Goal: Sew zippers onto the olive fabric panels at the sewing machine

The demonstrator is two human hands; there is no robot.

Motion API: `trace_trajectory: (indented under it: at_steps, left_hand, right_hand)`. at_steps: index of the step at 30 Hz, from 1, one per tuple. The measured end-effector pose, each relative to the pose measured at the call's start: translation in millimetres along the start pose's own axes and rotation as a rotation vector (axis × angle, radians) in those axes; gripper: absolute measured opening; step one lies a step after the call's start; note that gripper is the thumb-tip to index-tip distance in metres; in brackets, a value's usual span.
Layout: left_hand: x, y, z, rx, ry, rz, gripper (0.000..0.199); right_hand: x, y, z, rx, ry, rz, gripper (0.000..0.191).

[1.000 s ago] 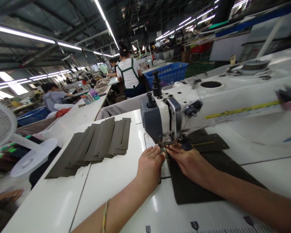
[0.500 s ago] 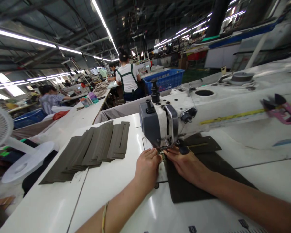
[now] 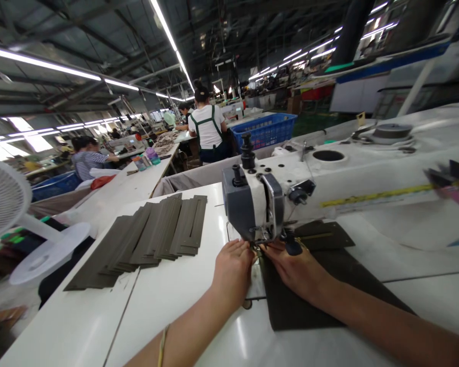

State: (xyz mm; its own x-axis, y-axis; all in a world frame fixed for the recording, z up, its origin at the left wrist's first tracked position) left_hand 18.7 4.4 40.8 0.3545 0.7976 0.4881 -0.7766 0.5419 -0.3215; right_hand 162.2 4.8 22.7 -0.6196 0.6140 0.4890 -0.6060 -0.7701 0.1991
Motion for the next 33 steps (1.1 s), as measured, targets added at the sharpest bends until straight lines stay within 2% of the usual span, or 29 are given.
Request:
trace_trajectory:
  at_steps: [7,12,17,19,21,23,24,26,27,30,33]
  left_hand:
    - [-4.2,-2.3,4.5,-0.017,0.003,-0.052,0.018]
    - [-7.4,-0.6,2.0,-0.042,-0.043,-0.080,0.016]
    - [-6.0,2.5,1.2,-0.071,-0.058,-0.009,0.016]
    - [-6.6,1.6,6.7,-0.087,-0.051,0.031,0.017]
    - [-9.9,-0.1,13.9,-0.056,-0.013,0.143,0.018]
    - [-17.1,-4.2,20.0,0.018,0.070,0.274,0.022]
    - [-22.2,-7.9,22.2,0.052,0.130,0.319,0.032]
    - [-33.4,-18.9,25.5,0.074,0.252,0.330,0.054]
    - [-39.3,-25.4,27.0,0.054,0.305,0.319,0.059]
    - [-57.3,-43.3,33.6,-0.064,0.364,0.325,0.049]
    - [-80.2,-53.8,41.7,-0.250,0.315,0.447,0.035]
  right_hand:
    - [-2.8,8.5,6.1,-0.025,-0.086,0.038,0.037]
    - [-4.2,10.2,0.9,-0.071,-0.121,0.045,0.037]
    - [-4.9,4.5,-2.2,-0.305,-0.144,0.031,0.025]
    - [-10.6,1.7,-2.3,-0.428,-0.126,-0.006,0.031]
    - [-21.9,2.6,-2.5,-0.494,-0.105,-0.050,0.044]
    - [-38.0,10.7,-1.9,-0.529,-0.115,-0.067,0.051]
    - [-46.8,17.6,-1.0,-0.542,-0.125,-0.062,0.055]
    - [-63.4,34.7,1.9,-0.565,-0.144,-0.045,0.061]
    - [-70.4,44.0,4.0,-0.575,-0.152,-0.035,0.063]
    - [-83.2,70.2,10.9,-0.590,-0.165,-0.022,0.069]
    - [-86.3,94.2,12.8,-0.561,-0.177,0.028,0.072]
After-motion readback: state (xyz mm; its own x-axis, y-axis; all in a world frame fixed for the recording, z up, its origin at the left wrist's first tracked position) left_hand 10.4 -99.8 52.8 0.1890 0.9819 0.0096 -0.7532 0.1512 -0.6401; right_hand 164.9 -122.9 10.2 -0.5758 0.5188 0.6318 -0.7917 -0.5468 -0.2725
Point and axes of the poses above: each hand's wrist, its own x-axis towards the middle knuckle, its own z-axis out of the back of the hand, y = z × x, the point moved 3 cm from there along x, towards the middle knuckle, and after that the axes turned 13 degrees about z, right-handed, at the moved point
